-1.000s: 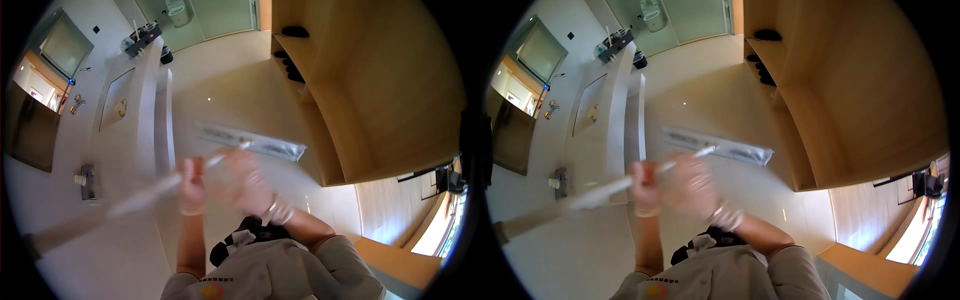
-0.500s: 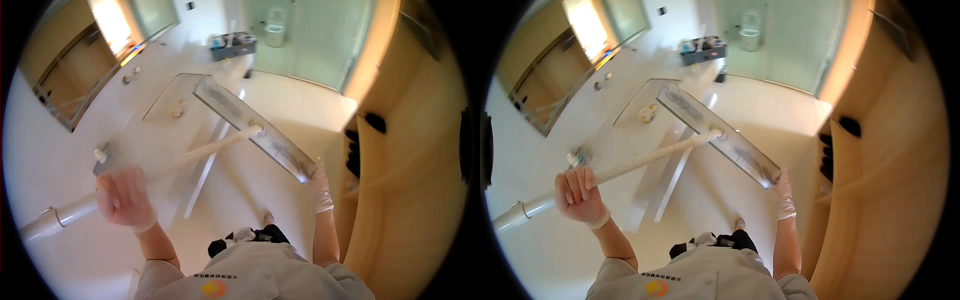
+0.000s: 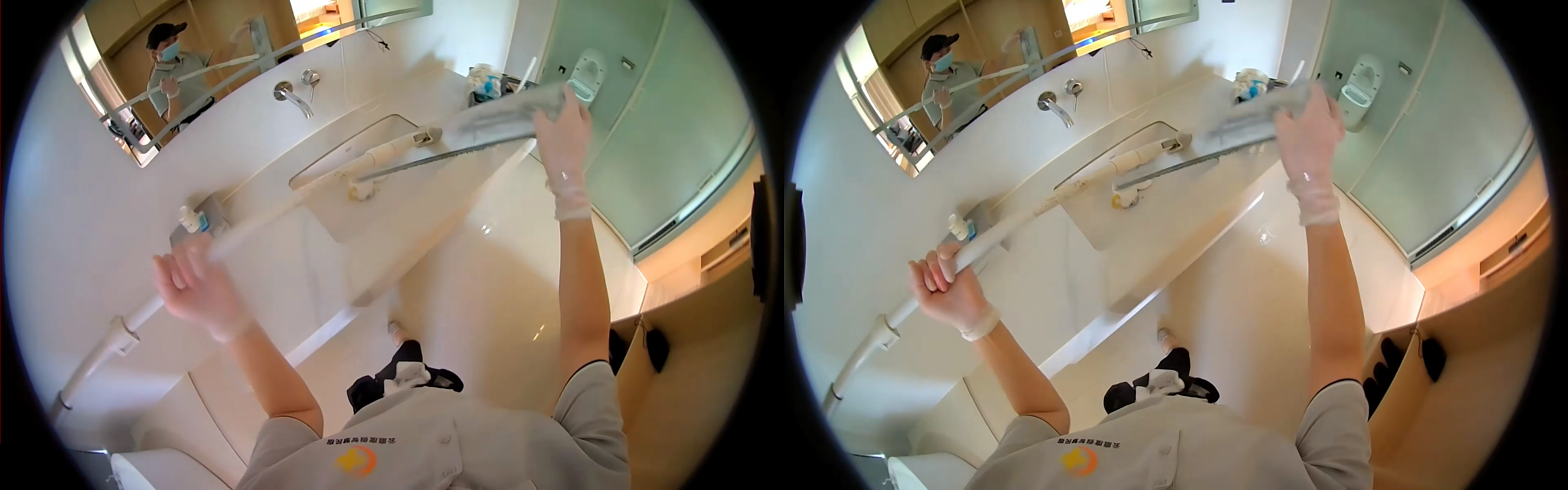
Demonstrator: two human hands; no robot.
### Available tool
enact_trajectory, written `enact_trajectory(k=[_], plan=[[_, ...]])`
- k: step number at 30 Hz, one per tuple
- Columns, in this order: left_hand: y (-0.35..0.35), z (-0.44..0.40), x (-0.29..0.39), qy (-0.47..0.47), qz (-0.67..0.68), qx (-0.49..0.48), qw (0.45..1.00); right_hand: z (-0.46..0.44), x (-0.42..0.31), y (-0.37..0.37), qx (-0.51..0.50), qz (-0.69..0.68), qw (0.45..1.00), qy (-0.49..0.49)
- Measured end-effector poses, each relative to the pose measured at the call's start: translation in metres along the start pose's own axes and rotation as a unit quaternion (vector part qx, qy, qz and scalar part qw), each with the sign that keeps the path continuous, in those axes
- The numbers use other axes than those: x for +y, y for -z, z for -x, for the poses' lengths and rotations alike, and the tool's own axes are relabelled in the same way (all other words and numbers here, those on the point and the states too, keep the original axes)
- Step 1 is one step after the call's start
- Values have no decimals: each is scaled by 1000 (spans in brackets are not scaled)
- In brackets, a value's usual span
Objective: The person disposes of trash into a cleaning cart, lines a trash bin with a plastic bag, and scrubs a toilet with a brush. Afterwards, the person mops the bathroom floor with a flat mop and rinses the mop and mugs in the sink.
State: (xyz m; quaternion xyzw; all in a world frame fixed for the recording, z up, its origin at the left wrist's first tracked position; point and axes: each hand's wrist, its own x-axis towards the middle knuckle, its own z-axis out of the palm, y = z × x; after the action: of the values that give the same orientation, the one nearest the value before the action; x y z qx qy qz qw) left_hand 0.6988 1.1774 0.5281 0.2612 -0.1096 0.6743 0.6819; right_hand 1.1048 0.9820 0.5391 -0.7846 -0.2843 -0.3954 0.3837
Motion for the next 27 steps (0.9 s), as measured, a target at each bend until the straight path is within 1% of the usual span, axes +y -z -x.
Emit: enact_trajectory(k=[1, 2, 3, 4, 5, 6, 7, 8, 9, 10, 11, 13, 14, 15, 16, 17, 18, 19, 20, 21, 22, 23, 24, 25, 26, 27], plan=[[7, -7, -11, -33, -26, 78, 996, -23, -15, -21, 18, 3, 998, 59], [-40, 3, 7, -33, -47, 81, 995, -48, -31, 5, 27, -3, 994, 104], [-59, 17, 4, -34, -51, 115, 991, -66, -38, 7, 35, -9, 986, 161], [-60, 19, -8, -38, -48, 147, 987, -80, -50, -7, 50, -15, 974, 220], [-59, 23, -9, -44, -55, 154, 986, -82, -70, -9, 34, -30, 963, 264], [-54, 17, -18, -65, -85, 211, 972, -83, -90, -23, 17, -43, 951, 307], [-48, 10, -24, -84, -116, 266, 953, -78, -111, -45, -34, -18, 945, 324], [-38, 0, -33, -84, -127, 273, 950, -73, -130, -71, -86, 8, 937, 338], [-13, -19, -40, -78, -148, 292, 942, -54, -158, -108, -127, -154, 935, 294], [2, -31, -47, -77, -166, 304, 935, -33, -178, -135, -155, -313, 906, 240], [12, -38, -49, -82, -169, 306, 933, -10, -189, -163, -158, -94, 885, 429], [30, -40, -50, -95, -217, 332, 913, 26, -208, -171, -164, -131, 806, 554], [37, -40, -50, -103, -234, 342, 904, 37, -213, -168, -221, -256, 777, 531], [42, -39, -49, -98, -293, 358, 881, 39, -216, -172, -275, -377, 730, 500], [47, -36, -47, -95, -350, 373, 854, 33, -217, -188, -270, -388, 720, 508], [52, -29, -39, -112, -352, 378, 849, 29, -216, -203, -295, -497, 704, 413], [58, -21, -31, -115, -358, 359, 854, 26, -215, -218, -320, -594, 671, 309], [59, -16, -35, -120, -362, 339, 860, 18, -208, -255, -349, -592, 682, 251], [39, -19, -46, -140, -356, 386, 839, 9, -202, -306, -376, -586, 693, 189], [31, -19, -53, -153, -361, 391, 833, 2, -195, -358, -509, -514, 688, 58], [25, -16, -56, -166, -361, 417, 817, -6, -190, -404, -540, -419, 729, -23], [23, -16, -57, -175, -360, 443, 802, 0, -184, -458, -502, -396, 766, -69], [24, -15, -58, -175, -352, 456, 799, 18, -174, -532, -515, -407, 751, -76], [25, -15, -61, -179, -359, 462, 791, 32, -172, -586, -528, -416, 736, -82], [25, -15, -64, -182, -359, 472, 784, 29, -183, -601, -556, -471, 670, -140], [25, -12, -66, -183, -360, 484, 776, 27, -190, -600, -578, -517, 598, -200]])
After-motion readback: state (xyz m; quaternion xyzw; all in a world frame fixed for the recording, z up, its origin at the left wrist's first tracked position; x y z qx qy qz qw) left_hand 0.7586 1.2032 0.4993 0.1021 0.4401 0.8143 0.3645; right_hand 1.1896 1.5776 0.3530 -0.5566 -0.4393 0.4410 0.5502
